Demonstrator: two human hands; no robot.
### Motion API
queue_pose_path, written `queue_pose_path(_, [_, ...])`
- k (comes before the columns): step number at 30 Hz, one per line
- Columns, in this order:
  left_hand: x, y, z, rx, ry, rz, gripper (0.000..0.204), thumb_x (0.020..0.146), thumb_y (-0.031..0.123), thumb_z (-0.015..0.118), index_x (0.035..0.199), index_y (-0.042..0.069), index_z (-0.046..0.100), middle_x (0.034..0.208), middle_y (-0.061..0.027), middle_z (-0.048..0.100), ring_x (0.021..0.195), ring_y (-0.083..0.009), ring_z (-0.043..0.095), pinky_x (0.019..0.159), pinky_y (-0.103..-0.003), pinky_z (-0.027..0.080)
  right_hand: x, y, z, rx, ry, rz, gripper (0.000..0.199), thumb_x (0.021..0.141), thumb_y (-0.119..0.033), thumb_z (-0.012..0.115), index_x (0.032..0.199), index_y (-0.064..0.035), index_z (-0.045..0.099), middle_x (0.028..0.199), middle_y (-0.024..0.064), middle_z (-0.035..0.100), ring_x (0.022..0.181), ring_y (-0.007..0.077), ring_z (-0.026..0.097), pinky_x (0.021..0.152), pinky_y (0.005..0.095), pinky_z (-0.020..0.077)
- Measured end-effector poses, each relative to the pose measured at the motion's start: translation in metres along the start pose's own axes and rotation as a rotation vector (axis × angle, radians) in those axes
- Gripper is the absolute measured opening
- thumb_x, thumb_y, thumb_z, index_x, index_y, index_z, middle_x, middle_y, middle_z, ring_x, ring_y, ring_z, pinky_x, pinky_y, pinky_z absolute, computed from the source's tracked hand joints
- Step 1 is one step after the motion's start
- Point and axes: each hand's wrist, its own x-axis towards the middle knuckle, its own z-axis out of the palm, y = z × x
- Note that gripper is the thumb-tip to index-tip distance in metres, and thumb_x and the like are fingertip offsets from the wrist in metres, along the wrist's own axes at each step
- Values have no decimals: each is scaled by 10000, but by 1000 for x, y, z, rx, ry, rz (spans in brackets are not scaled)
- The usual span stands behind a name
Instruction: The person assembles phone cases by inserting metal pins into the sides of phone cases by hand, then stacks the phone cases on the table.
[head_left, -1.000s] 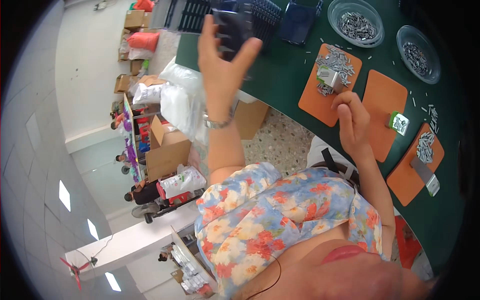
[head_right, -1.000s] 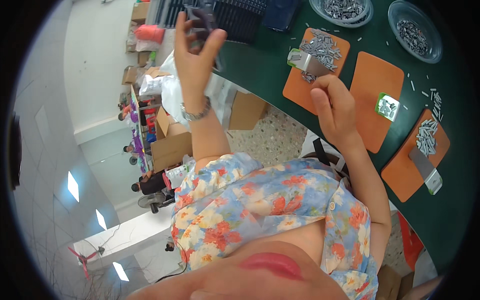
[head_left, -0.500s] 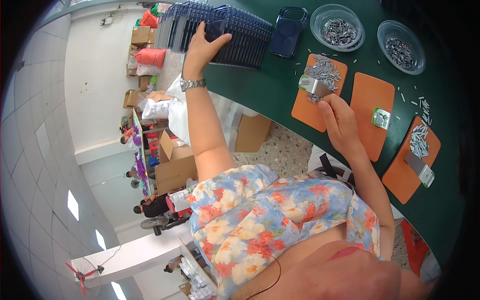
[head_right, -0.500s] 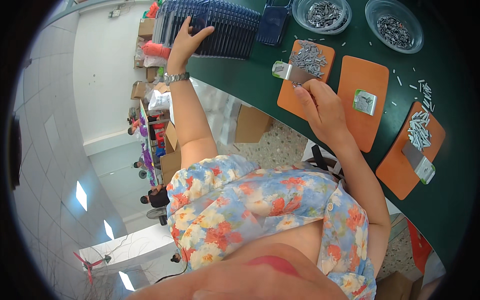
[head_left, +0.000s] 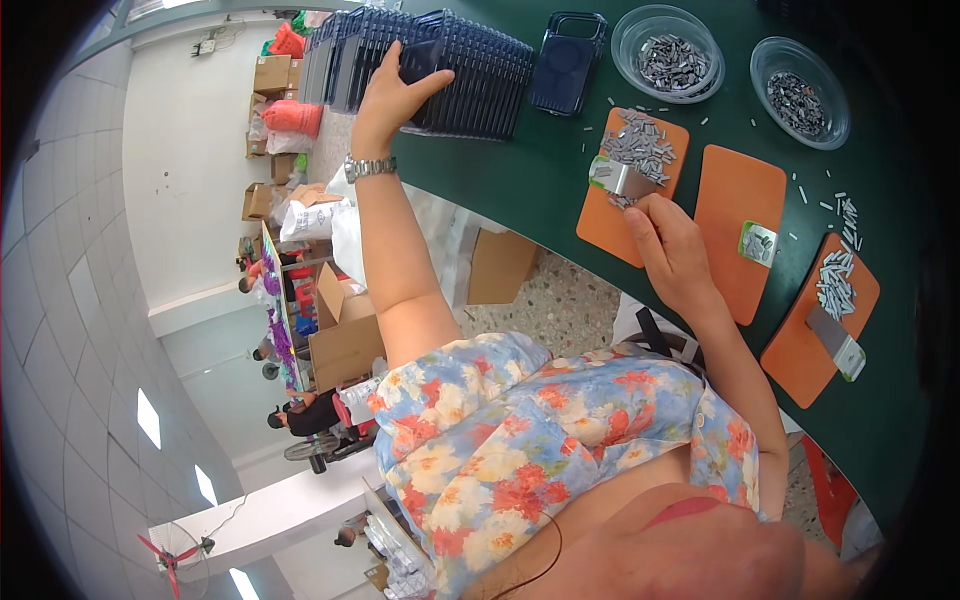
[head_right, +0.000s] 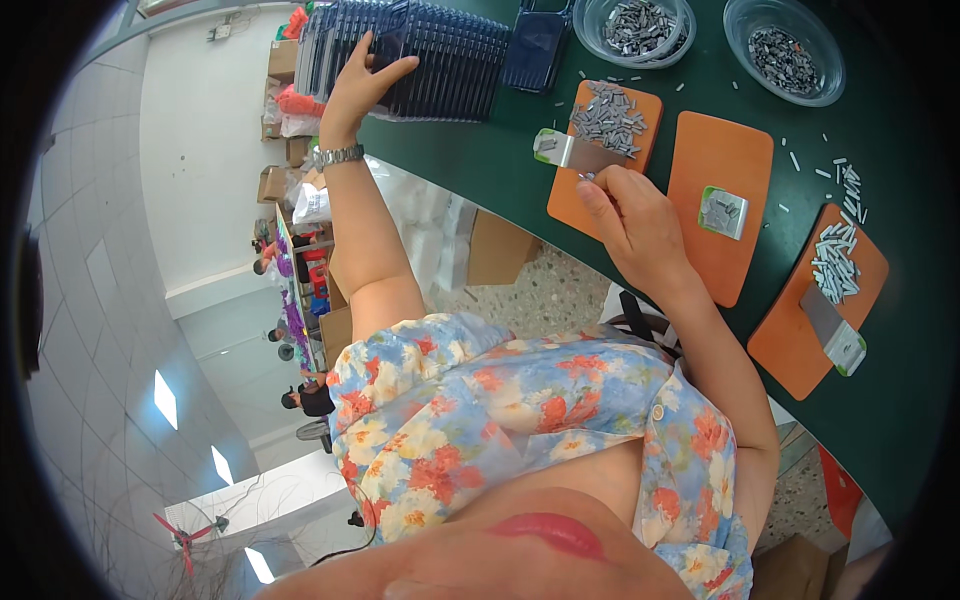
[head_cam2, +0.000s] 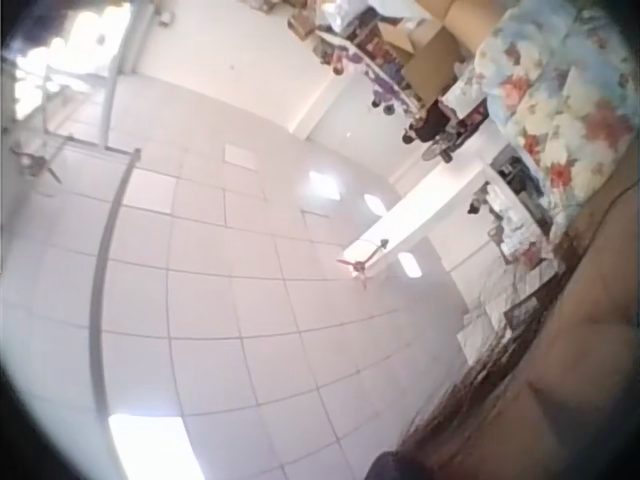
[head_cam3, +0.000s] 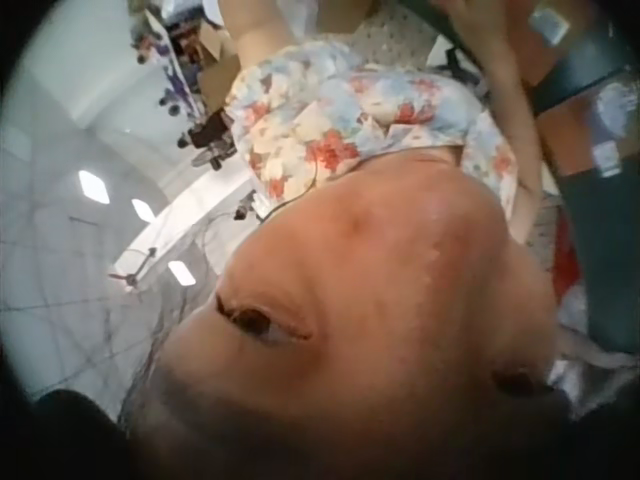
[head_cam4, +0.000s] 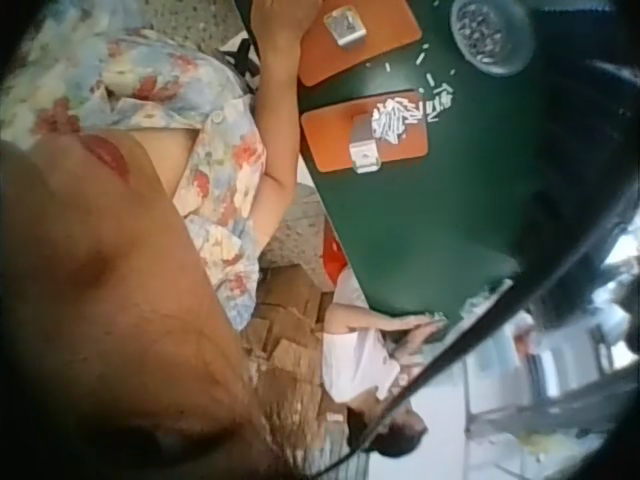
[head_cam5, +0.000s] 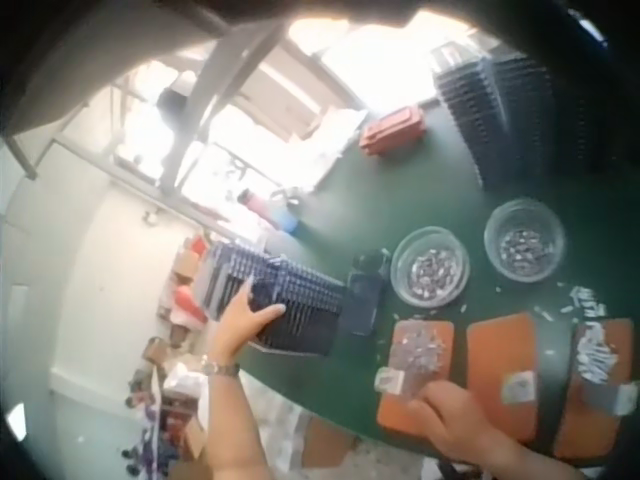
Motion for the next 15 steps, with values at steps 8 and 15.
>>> queue_pose_path(8, [-31,46,8,316,360,177,953,711,480,769,1384,-63,368,1286,-294,491,1133,-305,558,934,-361,452,0,-1,0,0,-6,7,288,956,-261,522,832,-3,552,723,144,539,679,298,543,601,381,425])
queue_pose_path(15, [-15,85,119,116,190,281,994,714,538,729,1363,-108,342,1173,-274,554,1066,-410,572,886,-408,492,0,-11,3,60,-14,-67,274,963,-231,512,831,7,540,708,145,515,665,311,515,598,376,415])
